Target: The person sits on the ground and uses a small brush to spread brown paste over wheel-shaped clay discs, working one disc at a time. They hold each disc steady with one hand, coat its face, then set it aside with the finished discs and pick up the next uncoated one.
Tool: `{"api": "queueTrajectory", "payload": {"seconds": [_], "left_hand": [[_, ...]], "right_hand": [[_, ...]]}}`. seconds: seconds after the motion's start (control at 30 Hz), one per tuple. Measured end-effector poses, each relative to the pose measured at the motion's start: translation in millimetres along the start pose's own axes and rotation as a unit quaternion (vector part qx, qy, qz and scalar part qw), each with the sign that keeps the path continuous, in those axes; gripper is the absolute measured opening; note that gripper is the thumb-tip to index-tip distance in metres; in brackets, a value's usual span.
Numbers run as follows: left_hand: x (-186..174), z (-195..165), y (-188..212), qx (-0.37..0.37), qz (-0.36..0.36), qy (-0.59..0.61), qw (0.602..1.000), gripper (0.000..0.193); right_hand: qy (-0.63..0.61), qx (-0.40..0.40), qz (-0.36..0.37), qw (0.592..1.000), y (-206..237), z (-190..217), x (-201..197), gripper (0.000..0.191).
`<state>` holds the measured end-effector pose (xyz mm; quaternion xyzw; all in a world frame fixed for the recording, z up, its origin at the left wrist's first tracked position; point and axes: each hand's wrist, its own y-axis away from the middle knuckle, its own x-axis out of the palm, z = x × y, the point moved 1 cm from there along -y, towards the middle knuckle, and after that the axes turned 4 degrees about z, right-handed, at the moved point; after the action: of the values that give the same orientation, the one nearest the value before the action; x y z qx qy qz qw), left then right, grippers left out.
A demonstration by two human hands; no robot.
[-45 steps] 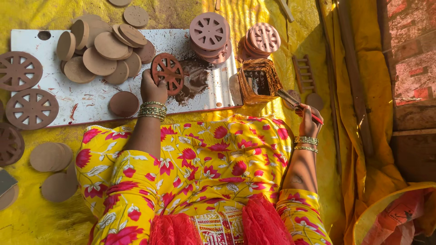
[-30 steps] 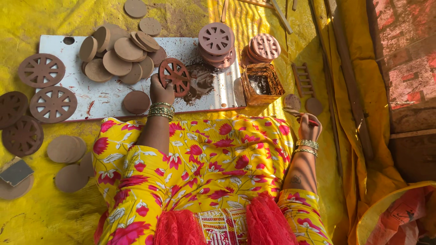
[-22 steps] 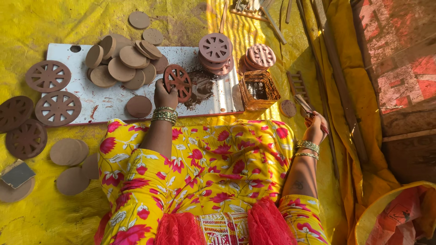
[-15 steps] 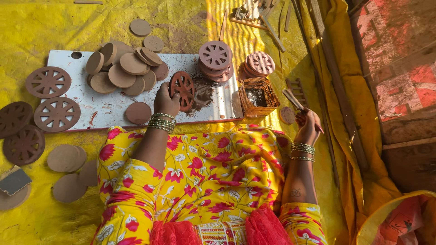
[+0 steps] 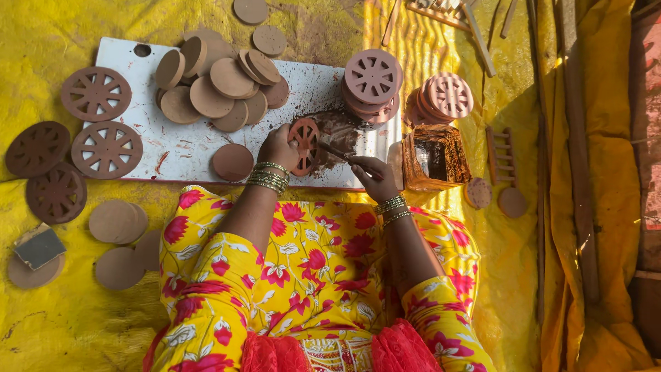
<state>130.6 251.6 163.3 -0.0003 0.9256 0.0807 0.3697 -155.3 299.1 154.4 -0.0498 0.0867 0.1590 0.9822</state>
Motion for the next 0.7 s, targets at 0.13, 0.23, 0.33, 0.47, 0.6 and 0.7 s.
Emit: {"api": "queueTrajectory", "payload": {"seconds": [0.13, 0.23, 0.33, 0.47, 0.6, 0.7], "left_hand": [[8, 4, 6, 0.022, -0.021, -0.003, 1.000, 0.050], [14, 5, 8, -0.014, 0.004, -0.005, 1.000, 0.048], [14, 8, 11, -0.025, 0.010, -0.012, 1.000, 0.040], [10, 9, 12, -0.023, -0.001, -0.014, 1.000, 0.045], [4, 2, 12, -0.014, -0.015, -0.019, 1.000, 0.045], [0, -5, 12, -0.052, 0.009, -0.033, 0.998, 0.041]], "right_hand": [[-0.075, 0.046, -0.027, 0.996, 11, -3, -3, 0.024], [-0.089, 0.060, -0.041, 0.993, 11, -5, -1, 0.025], [-0.087, 0.054, -0.061, 0.993, 9, -8, 2, 0.025], [-0.113, 0.050, -0.076, 0.989, 5, -13, 4, 0.027], [-0.104, 0.063, -0.047, 0.991, -2, -16, 10, 0.026], [-0.031, 0.054, -0.058, 0.996, -5, -11, 10, 0.022]]}}
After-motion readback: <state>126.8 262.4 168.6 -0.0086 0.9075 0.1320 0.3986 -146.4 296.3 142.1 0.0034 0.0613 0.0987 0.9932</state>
